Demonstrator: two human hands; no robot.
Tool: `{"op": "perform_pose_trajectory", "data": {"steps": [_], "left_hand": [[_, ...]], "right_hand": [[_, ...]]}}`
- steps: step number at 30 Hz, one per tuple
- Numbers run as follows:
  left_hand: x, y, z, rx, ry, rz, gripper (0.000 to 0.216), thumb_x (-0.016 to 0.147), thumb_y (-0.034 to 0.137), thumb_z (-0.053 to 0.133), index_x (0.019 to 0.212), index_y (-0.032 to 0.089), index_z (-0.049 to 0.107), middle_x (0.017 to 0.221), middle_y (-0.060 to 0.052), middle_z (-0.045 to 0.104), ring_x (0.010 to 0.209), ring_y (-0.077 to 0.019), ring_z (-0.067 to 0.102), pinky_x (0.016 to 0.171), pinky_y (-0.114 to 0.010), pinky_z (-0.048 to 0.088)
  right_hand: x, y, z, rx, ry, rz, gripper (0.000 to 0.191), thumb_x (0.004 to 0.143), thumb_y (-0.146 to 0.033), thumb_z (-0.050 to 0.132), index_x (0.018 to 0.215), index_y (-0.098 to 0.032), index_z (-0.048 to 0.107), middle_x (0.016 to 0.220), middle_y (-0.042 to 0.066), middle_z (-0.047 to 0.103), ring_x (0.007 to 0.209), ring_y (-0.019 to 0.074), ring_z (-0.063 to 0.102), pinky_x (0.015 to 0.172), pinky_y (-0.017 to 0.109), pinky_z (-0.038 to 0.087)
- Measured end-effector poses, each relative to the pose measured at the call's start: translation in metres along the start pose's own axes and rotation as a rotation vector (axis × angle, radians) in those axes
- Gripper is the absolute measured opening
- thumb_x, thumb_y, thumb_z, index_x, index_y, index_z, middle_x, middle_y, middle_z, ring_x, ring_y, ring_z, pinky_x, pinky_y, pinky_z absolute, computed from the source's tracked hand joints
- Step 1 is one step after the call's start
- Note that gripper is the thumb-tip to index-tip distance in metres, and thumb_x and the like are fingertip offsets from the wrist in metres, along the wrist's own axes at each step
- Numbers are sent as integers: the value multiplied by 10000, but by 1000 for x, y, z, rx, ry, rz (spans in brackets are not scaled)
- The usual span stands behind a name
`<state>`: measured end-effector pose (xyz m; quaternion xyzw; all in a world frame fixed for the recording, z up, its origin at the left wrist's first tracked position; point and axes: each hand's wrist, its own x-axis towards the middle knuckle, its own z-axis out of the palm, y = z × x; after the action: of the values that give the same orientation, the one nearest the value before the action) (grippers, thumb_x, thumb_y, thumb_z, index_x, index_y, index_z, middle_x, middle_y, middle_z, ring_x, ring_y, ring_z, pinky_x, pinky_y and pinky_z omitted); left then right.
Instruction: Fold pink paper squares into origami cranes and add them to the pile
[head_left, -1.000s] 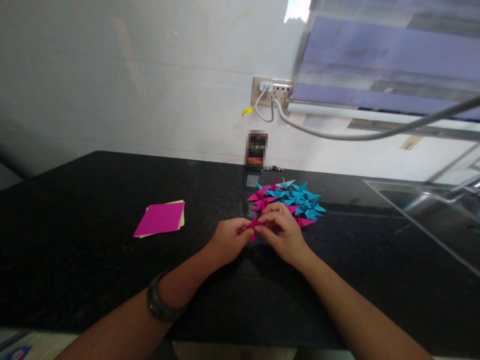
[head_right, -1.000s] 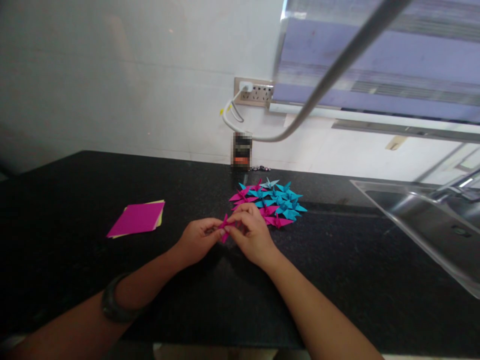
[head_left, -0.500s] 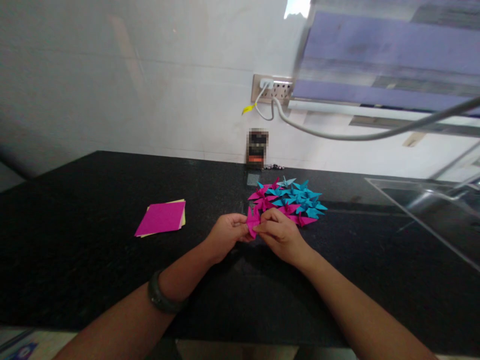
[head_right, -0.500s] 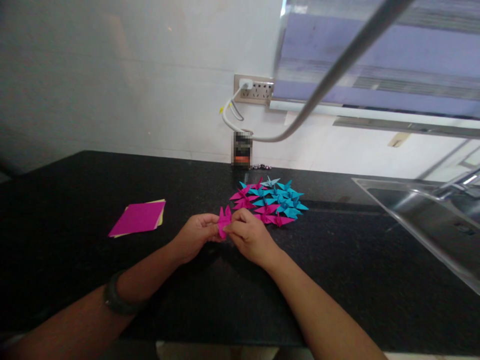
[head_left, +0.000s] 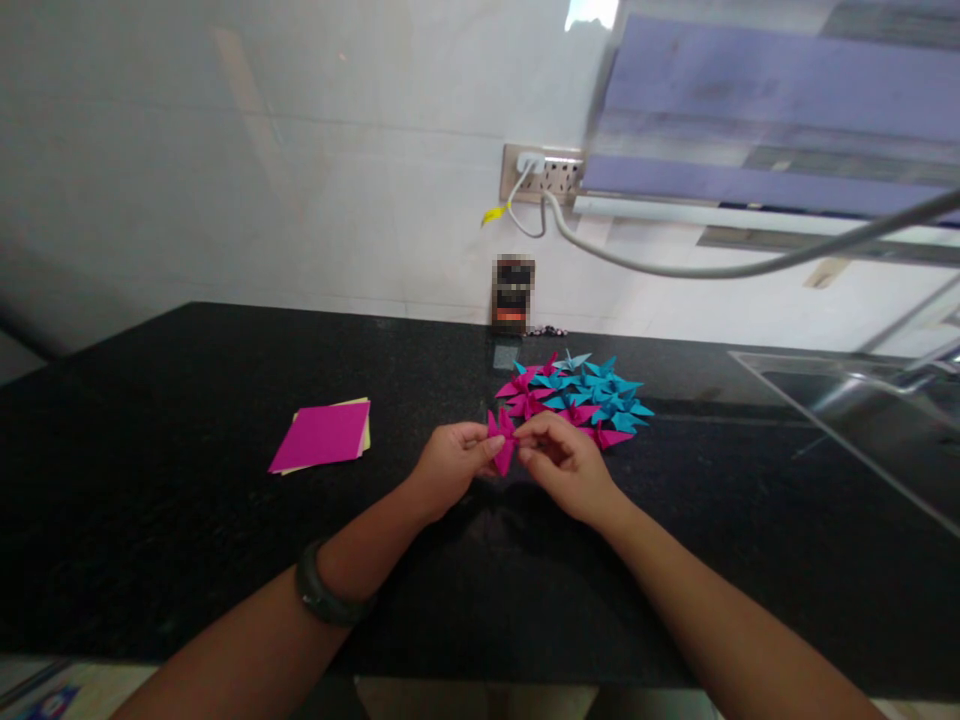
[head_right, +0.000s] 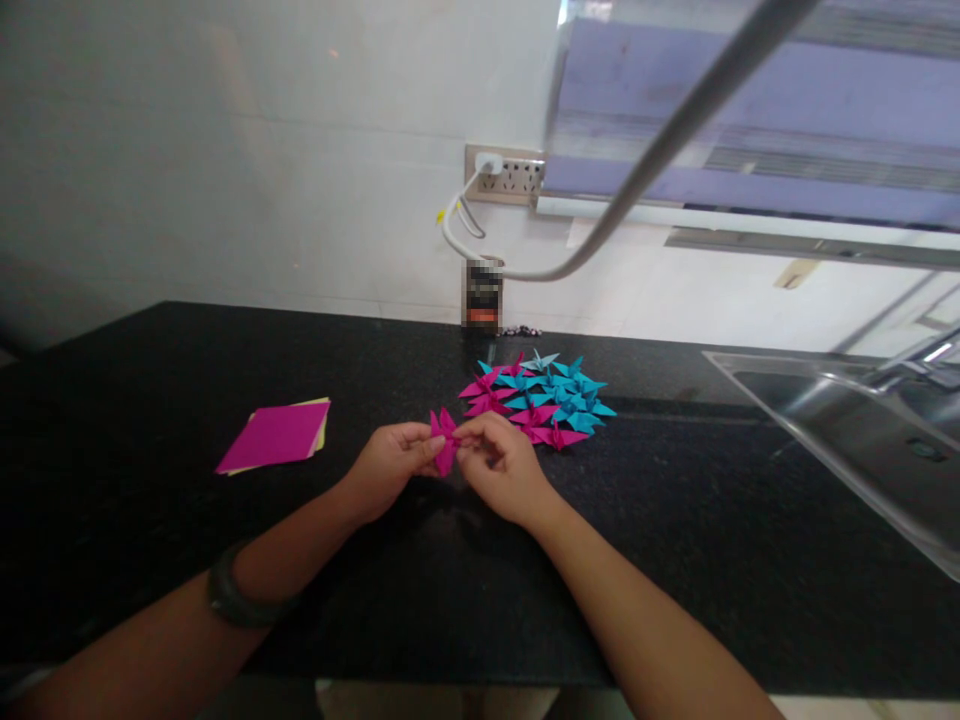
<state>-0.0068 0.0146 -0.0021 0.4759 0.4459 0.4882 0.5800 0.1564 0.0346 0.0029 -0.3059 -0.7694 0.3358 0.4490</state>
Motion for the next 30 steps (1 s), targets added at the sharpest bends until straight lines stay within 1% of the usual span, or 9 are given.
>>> {"op": "perform_pose_trajectory", "data": {"steps": [2, 4, 9, 14, 20, 23, 25, 28, 30], "left_hand": [[0, 0, 0, 40, 8, 28, 241, 650, 344, 673, 696, 110, 640, 591, -12, 615, 529, -97, 534, 539, -222, 432], [-1, 0, 0, 90, 9, 53, 216, 668, 322, 651, 719, 112, 642, 602, -12, 618, 539, -101, 535, 544, -225, 428], [-1, 1, 0, 235, 13, 110, 177, 696, 294, 609, 672, 119, 618, 575, -3, 592, 532, -103, 513, 524, -218, 394], [-2, 0, -1, 347, 4, 131, 211, 720, 321, 570, 648, 124, 596, 554, 11, 561, 507, -95, 480, 505, -216, 362], [-1, -2, -1, 427, 23, 202, 227, 733, 338, 550, 619, 141, 556, 521, 36, 506, 483, -87, 444, 472, -210, 328], [0, -3, 0, 355, 35, 188, 220, 732, 336, 558, 632, 141, 554, 524, 35, 511, 486, -86, 455, 475, -209, 339], [1, -4, 1, 266, 71, 167, 191, 707, 326, 594, 724, 136, 575, 599, 12, 573, 550, -105, 520, 528, -222, 396], [4, -6, 1, 221, 225, 186, 311, 624, 296, 683, 868, 138, 574, 763, -32, 626, 689, -142, 584, 629, -259, 451], [4, -8, 2, 240, 243, 190, 318, 617, 301, 695, 864, 134, 586, 775, -45, 629, 716, -154, 591, 669, -279, 461]], "right_hand": [[0, 2, 3, 91, 42, 178, 180, 750, -265, 583, 912, -188, 561, 682, -10, 510, 585, 101, 499, 513, 227, 420], [0, 5, 5, 121, 9, 278, 185, 746, -308, 587, 874, -175, 565, 641, -19, 510, 538, 94, 485, 485, 224, 421], [1, 6, 7, 185, -47, 374, 206, 718, -350, 612, 788, -167, 551, 607, -34, 514, 474, 76, 468, 436, 216, 417], [2, 3, 7, 279, -109, 432, 234, 714, -377, 600, 714, -169, 494, 549, -60, 487, 431, 63, 465, 434, 209, 421], [0, -1, 11, 223, -84, 383, 235, 742, -384, 563, 685, -173, 477, 503, -54, 485, 400, 72, 451, 414, 203, 364], [-1, -2, 14, 138, -5, 351, 209, 754, -362, 548, 680, -175, 489, 474, -52, 467, 402, 81, 434, 413, 208, 343], [-1, 0, 14, 36, 95, 324, 193, 749, -337, 550, 658, -178, 488, 480, -46, 462, 415, 85, 424, 413, 208, 331], [0, 5, 11, -230, 238, 182, 162, 741, -279, 558, 630, -181, 492, 545, -22, 484, 480, 95, 436, 451, 214, 345], [1, 8, 9, -359, 263, 46, 138, 750, -253, 556, 643, -180, 508, 594, -5, 505, 529, 105, 458, 492, 224, 370]]}}
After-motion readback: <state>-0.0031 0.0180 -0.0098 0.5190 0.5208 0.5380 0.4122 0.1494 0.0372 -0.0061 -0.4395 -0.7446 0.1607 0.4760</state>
